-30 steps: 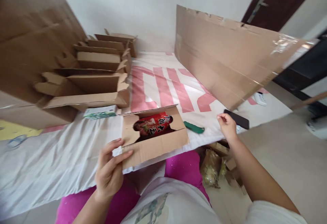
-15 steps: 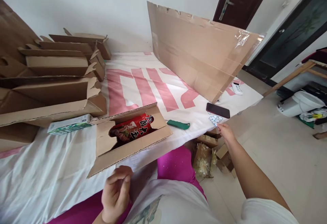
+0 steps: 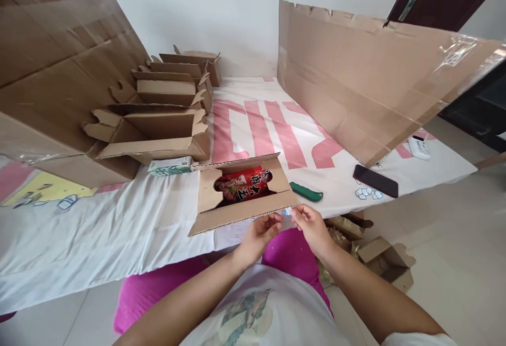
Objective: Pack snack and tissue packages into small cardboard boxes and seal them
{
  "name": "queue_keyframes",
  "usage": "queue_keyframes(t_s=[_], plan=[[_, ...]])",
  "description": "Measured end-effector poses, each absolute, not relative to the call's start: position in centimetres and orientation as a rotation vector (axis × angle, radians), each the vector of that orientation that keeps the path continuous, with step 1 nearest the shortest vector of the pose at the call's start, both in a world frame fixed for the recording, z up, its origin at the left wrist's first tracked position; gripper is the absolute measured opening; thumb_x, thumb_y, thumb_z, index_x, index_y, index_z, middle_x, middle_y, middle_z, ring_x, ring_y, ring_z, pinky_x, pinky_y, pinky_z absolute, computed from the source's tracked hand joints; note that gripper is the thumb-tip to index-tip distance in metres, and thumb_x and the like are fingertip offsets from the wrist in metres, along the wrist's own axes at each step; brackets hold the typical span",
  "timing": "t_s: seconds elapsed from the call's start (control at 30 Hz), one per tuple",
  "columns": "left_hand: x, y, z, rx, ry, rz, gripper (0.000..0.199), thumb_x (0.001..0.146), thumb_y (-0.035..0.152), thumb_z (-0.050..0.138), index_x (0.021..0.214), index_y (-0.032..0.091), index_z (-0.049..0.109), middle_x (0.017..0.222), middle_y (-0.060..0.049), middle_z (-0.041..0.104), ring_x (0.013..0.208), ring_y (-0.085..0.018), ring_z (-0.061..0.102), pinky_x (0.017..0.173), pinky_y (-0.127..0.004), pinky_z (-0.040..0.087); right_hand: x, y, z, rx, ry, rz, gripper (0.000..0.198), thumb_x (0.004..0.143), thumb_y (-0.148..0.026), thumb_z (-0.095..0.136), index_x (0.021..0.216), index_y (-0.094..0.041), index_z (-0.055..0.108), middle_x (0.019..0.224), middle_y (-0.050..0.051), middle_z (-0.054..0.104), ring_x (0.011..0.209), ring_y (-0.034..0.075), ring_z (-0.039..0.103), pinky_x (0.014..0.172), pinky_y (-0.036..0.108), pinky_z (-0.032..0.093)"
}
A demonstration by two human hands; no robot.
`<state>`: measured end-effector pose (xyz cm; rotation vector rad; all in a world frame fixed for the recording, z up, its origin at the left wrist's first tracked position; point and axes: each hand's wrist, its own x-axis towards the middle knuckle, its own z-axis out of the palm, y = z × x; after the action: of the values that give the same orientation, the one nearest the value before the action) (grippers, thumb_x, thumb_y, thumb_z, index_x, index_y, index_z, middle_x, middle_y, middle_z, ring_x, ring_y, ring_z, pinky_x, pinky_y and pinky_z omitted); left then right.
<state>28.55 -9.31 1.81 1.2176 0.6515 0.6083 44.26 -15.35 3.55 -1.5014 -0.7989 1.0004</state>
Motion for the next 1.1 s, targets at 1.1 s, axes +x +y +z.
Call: queue_keyframes(t_s=[1.1], plan=[[29.6,-9.4,0.9,1.167,0.779,0.461,0.024,0.075,0.038,0.06,0.068,0.02,0.047,0.054,0.004,0.05,0.05,-0.01,0.045,0.052,-0.024,0.033,44.2,-16.9,3.9,-1.491,-1.892,0.105,0.018,0.086,-0.013,0.057,0.098,-0.024,0.065,0.095,0.007,0.065,0.089,0.022,0.061,0.079,0.038,0.053]])
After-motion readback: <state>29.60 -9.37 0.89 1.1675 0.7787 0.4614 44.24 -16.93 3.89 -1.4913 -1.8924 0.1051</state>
